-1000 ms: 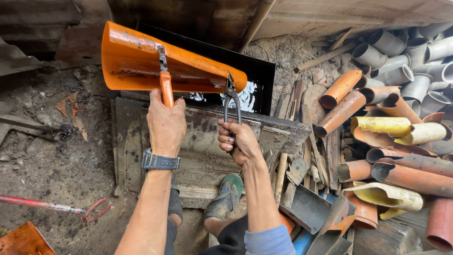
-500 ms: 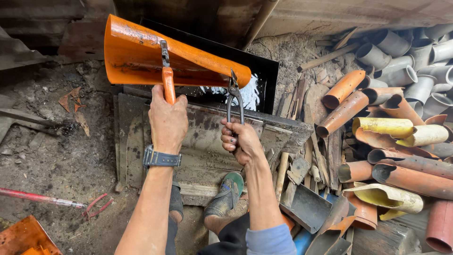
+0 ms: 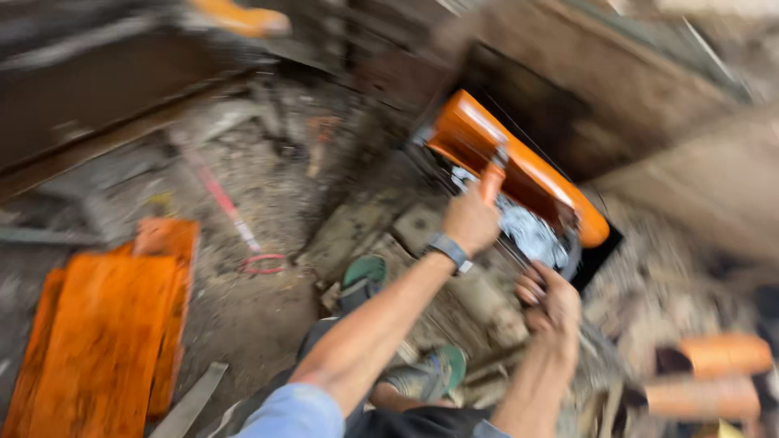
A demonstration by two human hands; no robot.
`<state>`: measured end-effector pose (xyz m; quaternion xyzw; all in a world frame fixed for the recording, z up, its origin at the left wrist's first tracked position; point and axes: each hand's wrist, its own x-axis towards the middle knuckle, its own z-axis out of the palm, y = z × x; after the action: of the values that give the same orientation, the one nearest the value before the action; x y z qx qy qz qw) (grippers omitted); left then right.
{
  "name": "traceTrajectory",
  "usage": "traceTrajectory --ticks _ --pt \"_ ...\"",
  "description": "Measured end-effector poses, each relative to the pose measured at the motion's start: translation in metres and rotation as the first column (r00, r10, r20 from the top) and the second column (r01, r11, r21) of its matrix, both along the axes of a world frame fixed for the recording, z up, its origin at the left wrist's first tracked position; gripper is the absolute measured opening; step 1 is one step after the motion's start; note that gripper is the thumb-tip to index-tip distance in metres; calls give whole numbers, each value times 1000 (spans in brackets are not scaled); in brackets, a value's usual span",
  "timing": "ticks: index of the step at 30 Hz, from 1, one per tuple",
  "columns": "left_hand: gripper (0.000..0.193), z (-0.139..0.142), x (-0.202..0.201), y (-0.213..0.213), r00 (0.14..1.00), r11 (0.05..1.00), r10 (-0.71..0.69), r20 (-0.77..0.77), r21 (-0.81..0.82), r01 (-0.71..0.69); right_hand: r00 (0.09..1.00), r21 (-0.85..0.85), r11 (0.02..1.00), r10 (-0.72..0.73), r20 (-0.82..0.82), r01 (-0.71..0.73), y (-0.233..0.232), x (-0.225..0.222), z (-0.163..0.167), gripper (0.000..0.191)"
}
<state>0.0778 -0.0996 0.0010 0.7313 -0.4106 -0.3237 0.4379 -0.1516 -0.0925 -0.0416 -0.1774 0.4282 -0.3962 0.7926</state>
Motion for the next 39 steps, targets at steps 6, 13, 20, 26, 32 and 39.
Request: traceTrajectory --ticks 6,13,20,26,32,39 --pt "34 37 48 84 888 990 105 -448 130 -51 964 -22 1000 -9 -266 3 57 34 47 13" --pt "27 85 178 261 720 980 179 -671 60 -189 919 30 958 281 -277 -284 168 154 122 14" --pt "21 121 295 411 539 876 412 -735 156 -457 774 51 822 553 -307 -567 232 315 157 18" --pt "18 154 417 428 550 788 458 -698 31 -616 589 -112 586 746 -311 -802 196 477 200 11" --pt "40 129 484 404 658 663 497 -566 -242 -709 670 -275 613 649 -359 -741 195 566 188 8" --pt "40 20 406 437 575 703 618 -536 49 -710 582 -150 631 563 -587 -761 246 504 86 9"
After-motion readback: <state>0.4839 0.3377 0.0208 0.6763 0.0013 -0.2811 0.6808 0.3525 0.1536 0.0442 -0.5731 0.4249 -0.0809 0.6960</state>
